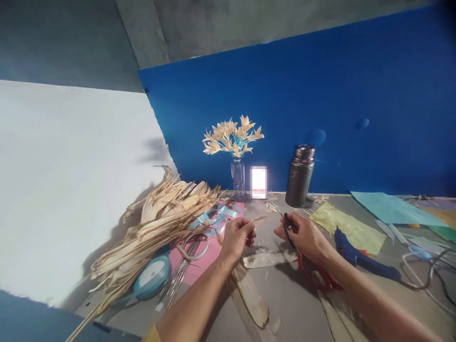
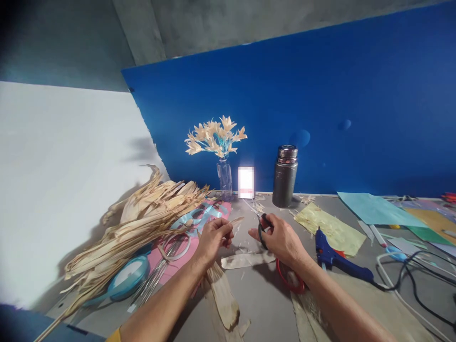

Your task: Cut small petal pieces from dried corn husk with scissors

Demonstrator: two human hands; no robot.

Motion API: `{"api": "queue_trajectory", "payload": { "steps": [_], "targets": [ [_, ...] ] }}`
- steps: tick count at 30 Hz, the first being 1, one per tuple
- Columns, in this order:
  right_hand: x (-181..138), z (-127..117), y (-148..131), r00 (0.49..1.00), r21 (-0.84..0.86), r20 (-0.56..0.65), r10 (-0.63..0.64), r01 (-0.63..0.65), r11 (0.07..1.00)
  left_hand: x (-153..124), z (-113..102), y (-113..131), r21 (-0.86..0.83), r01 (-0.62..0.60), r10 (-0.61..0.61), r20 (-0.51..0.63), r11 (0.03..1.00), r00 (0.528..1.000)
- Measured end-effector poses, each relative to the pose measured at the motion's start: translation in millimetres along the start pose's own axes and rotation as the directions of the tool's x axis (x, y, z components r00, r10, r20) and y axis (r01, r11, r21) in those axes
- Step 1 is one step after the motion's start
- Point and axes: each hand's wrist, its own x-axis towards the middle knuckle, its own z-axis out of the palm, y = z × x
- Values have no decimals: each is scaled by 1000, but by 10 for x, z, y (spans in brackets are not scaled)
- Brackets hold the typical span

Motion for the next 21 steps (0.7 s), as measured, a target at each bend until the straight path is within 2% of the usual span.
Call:
{"api": "queue_trajectory", "payload": {
  "steps": [4,7,9,13,16,21],
  "targets": [
    [-32,0,-19,980,-111,198,-10,33,993,17,-37,32,-103,-35,28,-70,994,997],
    [-84,50,-72,941,-114,339,-8,50,992,-17,-5,34,-187,-39,32,-41,982,999],
    [-119,89,-117,918,-54,397,-2,26,998,-49,26,38,-219,-29,29,-4,975,1000],
    [-161,129,-185,897,88,441,39,-87,992,-88,52,62,-224,-13,19,25,974,999],
    [-167,119,-204,890,106,449,83,-145,984,-82,32,78,-271,5,7,45,962,999],
    [-158,104,-190,886,98,455,93,-154,983,-46,-10,69,-301,7,16,74,954,997]
  ]
}}
